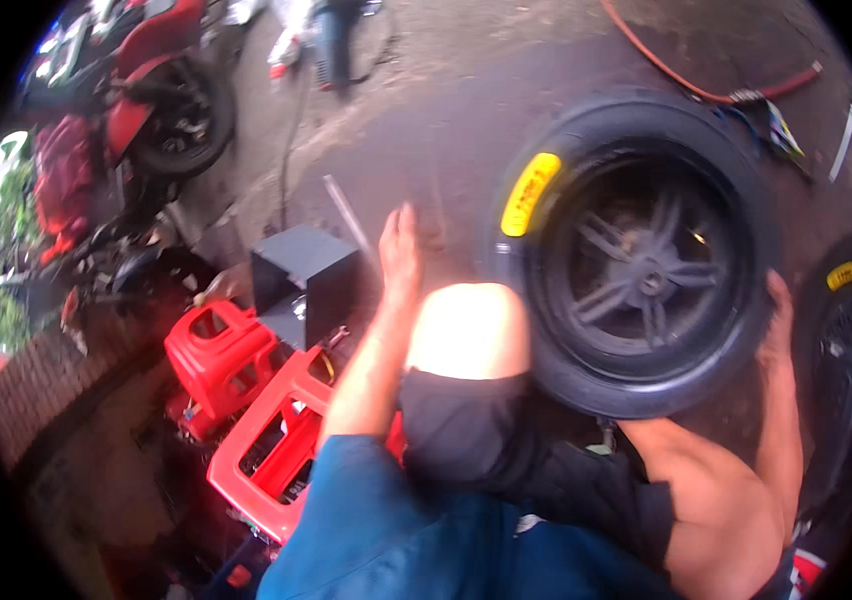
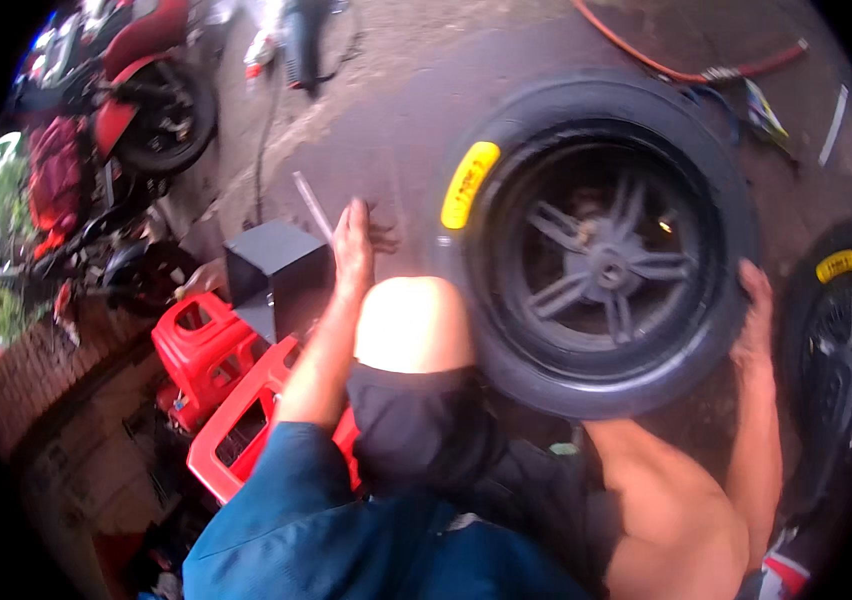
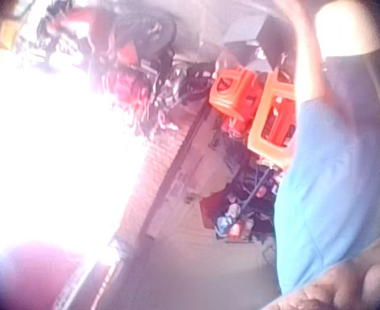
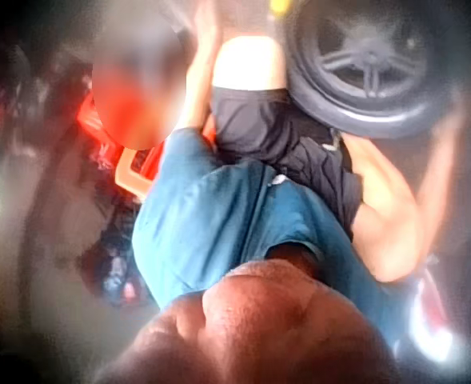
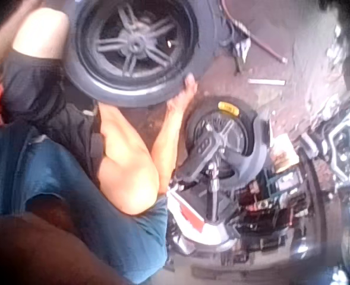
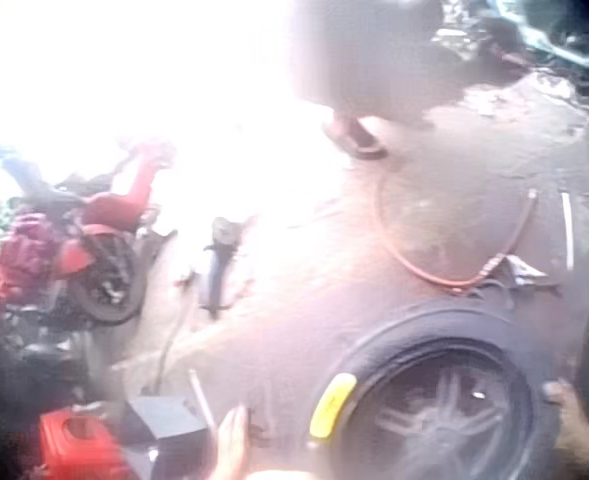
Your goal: The person fits a tire onto a wheel rim, pries the tire over the rim using tire levers, and installs a valve stem into the wheel by hand.
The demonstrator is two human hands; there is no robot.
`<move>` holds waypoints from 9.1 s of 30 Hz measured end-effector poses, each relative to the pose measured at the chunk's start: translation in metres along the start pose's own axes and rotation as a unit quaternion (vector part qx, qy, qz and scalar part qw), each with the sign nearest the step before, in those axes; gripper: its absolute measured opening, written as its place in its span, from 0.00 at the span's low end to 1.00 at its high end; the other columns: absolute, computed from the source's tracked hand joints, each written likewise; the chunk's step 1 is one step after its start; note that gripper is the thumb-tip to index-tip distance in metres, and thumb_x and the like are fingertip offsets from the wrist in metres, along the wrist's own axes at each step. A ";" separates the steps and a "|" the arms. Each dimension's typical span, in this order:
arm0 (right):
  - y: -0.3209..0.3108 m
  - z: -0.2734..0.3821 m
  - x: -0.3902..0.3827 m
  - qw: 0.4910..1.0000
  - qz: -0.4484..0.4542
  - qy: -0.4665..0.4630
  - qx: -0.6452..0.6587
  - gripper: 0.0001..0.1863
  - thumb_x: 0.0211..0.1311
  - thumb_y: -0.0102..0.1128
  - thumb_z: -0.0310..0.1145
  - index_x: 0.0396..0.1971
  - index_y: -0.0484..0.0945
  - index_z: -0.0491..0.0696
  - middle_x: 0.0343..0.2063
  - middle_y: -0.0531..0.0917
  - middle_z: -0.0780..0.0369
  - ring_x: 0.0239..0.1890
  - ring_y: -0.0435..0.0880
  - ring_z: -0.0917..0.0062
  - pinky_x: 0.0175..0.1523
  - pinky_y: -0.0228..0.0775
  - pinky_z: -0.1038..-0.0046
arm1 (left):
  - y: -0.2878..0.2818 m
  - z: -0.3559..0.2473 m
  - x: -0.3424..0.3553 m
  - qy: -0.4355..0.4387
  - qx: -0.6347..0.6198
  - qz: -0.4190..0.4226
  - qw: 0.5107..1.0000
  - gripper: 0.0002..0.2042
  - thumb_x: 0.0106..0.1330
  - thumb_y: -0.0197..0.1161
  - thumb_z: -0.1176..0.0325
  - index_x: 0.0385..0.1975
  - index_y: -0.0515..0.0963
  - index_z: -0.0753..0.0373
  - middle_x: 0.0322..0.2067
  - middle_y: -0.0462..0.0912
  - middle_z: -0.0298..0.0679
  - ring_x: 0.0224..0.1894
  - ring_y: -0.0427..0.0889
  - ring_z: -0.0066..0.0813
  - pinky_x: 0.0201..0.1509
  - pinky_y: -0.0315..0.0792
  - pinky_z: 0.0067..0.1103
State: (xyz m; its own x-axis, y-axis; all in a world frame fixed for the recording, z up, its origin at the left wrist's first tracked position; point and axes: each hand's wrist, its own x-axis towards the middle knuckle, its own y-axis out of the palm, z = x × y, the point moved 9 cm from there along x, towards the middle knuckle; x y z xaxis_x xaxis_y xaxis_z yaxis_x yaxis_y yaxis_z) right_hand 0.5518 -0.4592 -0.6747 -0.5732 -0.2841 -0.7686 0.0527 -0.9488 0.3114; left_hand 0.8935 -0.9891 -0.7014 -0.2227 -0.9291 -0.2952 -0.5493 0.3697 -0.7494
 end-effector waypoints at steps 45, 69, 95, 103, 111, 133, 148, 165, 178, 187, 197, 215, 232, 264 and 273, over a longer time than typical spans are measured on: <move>0.032 0.022 -0.004 0.986 0.024 -0.063 -0.150 0.36 0.50 0.64 0.47 0.54 0.65 0.38 0.42 0.77 0.57 0.41 0.78 0.74 0.48 0.72 0.75 | 0.149 -0.266 -0.187 0.420 0.212 0.586 0.659 0.12 0.63 0.60 0.64 0.35 0.74 0.69 0.23 0.75 0.50 0.29 0.76 0.42 0.37 0.68 0.33; 0.050 0.035 -0.026 0.982 0.023 -0.065 -0.178 0.38 0.49 0.64 0.48 0.55 0.65 0.37 0.42 0.77 0.56 0.41 0.79 0.74 0.49 0.72 0.74 | 0.159 -0.265 -0.191 0.503 0.204 0.545 0.640 0.10 0.61 0.61 0.65 0.32 0.73 0.65 0.21 0.74 0.52 0.30 0.75 0.55 0.32 0.67 0.38; 0.019 0.033 -0.022 0.974 -0.084 -0.080 -0.194 0.29 0.47 0.66 0.49 0.43 0.74 0.42 0.37 0.79 0.59 0.40 0.78 0.74 0.49 0.70 0.70 | 0.159 -0.272 -0.208 0.526 0.223 0.501 0.651 0.10 0.58 0.61 0.63 0.28 0.71 0.63 0.20 0.76 0.53 0.29 0.77 0.56 0.32 0.70 0.41; 0.056 0.042 -0.035 0.979 -0.011 -0.116 -0.166 0.40 0.43 0.70 0.44 0.53 0.65 0.34 0.44 0.78 0.53 0.45 0.78 0.72 0.53 0.69 0.72 | 0.154 -0.280 -0.196 0.520 0.267 0.504 0.636 0.08 0.57 0.62 0.68 0.26 0.71 0.63 0.18 0.75 0.51 0.25 0.75 0.55 0.28 0.68 0.39; 0.056 0.050 -0.037 0.971 -0.013 -0.090 -0.220 0.55 0.44 0.67 0.45 0.62 0.46 0.27 0.51 0.74 0.51 0.52 0.74 0.69 0.59 0.62 0.72 | 0.168 -0.294 -0.195 0.517 0.241 0.533 0.625 0.07 0.54 0.63 0.69 0.28 0.74 0.63 0.20 0.77 0.50 0.27 0.77 0.54 0.31 0.69 0.39; 0.040 0.036 -0.026 0.979 -0.006 -0.078 -0.190 0.55 0.40 0.69 0.51 0.60 0.54 0.28 0.50 0.74 0.49 0.53 0.73 0.69 0.61 0.60 0.72 | 0.150 -0.286 -0.241 0.165 0.167 0.749 0.620 0.10 0.58 0.57 0.71 0.36 0.72 0.70 0.20 0.76 0.43 0.22 0.76 0.34 0.28 0.68 0.28; 0.007 0.021 -0.015 0.989 0.023 -0.089 -0.117 0.40 0.45 0.64 0.46 0.57 0.63 0.39 0.45 0.76 0.57 0.46 0.76 0.73 0.53 0.68 0.72 | 0.124 -0.272 -0.387 -0.491 -0.270 0.555 0.615 0.09 0.64 0.52 0.70 0.21 0.63 0.58 0.15 0.59 0.28 0.12 0.57 0.18 0.15 0.53 0.18; -0.015 0.009 -0.014 0.992 0.012 -0.043 -0.114 0.45 0.42 0.68 0.50 0.59 0.63 0.41 0.48 0.75 0.57 0.51 0.73 0.72 0.60 0.60 0.71 | 0.015 -0.311 -0.260 0.317 0.248 0.555 0.728 0.06 0.63 0.56 0.72 0.34 0.71 0.67 0.22 0.73 0.46 0.29 0.75 0.29 0.35 0.70 0.29; -0.002 0.027 -0.035 0.963 -0.156 -0.095 -0.196 0.51 0.48 0.65 0.56 0.59 0.58 0.29 0.56 0.70 0.47 0.61 0.65 0.66 0.68 0.48 0.69 | 0.140 -0.288 -0.056 0.288 0.061 0.160 0.942 0.11 0.69 0.49 0.60 0.37 0.72 0.60 0.27 0.78 0.54 0.32 0.77 0.55 0.38 0.69 0.38; -0.007 0.023 -0.028 0.943 -0.195 -0.068 -0.262 0.46 0.51 0.65 0.56 0.56 0.63 0.31 0.50 0.75 0.50 0.52 0.73 0.70 0.60 0.61 0.72 | 0.145 -0.281 -0.054 0.230 0.084 0.166 0.955 0.09 0.70 0.49 0.60 0.37 0.70 0.58 0.22 0.76 0.52 0.26 0.76 0.52 0.32 0.68 0.37; 0.007 0.041 -0.028 0.927 -0.187 -0.120 -0.303 0.39 0.48 0.68 0.52 0.50 0.70 0.34 0.41 0.80 0.52 0.44 0.78 0.70 0.53 0.67 0.70 | 0.136 -0.249 -0.065 0.197 0.058 0.163 0.965 0.07 0.69 0.49 0.65 0.35 0.71 0.61 0.24 0.73 0.42 0.28 0.71 0.32 0.36 0.67 0.28; 0.006 0.040 -0.027 0.907 -0.202 -0.113 -0.351 0.38 0.48 0.69 0.52 0.50 0.71 0.37 0.42 0.81 0.52 0.45 0.79 0.68 0.52 0.68 0.70 | 0.155 -0.230 -0.056 0.188 0.025 0.183 0.965 0.08 0.70 0.49 0.64 0.35 0.71 0.61 0.25 0.73 0.41 0.29 0.71 0.32 0.36 0.68 0.27; 0.013 0.026 -0.029 0.976 -0.160 -0.046 -0.142 0.36 0.45 0.72 0.45 0.50 0.71 0.37 0.43 0.79 0.55 0.44 0.77 0.72 0.52 0.67 0.71 | 0.113 -0.324 -0.150 0.300 0.326 0.591 0.673 0.11 0.65 0.56 0.65 0.40 0.74 0.66 0.22 0.75 0.53 0.25 0.77 0.51 0.32 0.69 0.33; 0.013 0.018 -0.016 0.986 -0.051 -0.048 -0.152 0.42 0.42 0.71 0.47 0.54 0.67 0.36 0.44 0.79 0.53 0.46 0.78 0.71 0.54 0.68 0.71 | 0.119 -0.315 -0.197 0.094 -0.206 0.521 0.823 0.12 0.58 0.64 0.67 0.34 0.76 0.71 0.24 0.78 0.42 0.23 0.79 0.29 0.27 0.74 0.21; 0.004 0.017 -0.015 0.985 -0.058 -0.044 -0.156 0.41 0.43 0.70 0.47 0.53 0.67 0.34 0.46 0.77 0.50 0.48 0.77 0.69 0.55 0.67 0.69 | 0.058 -0.308 -0.143 0.113 -0.232 0.335 0.906 0.16 0.65 0.56 0.62 0.42 0.74 0.72 0.25 0.78 0.44 0.26 0.79 0.32 0.33 0.75 0.25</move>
State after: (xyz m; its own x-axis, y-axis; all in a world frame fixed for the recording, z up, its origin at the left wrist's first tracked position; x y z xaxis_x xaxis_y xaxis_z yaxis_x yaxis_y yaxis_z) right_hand 0.5468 -0.4562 -0.6524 -0.6587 -0.1708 -0.7328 0.2227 -0.9745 0.0269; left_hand 0.6451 -0.8335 -0.5202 -0.7616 -0.4900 -0.4241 -0.4979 0.8613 -0.1009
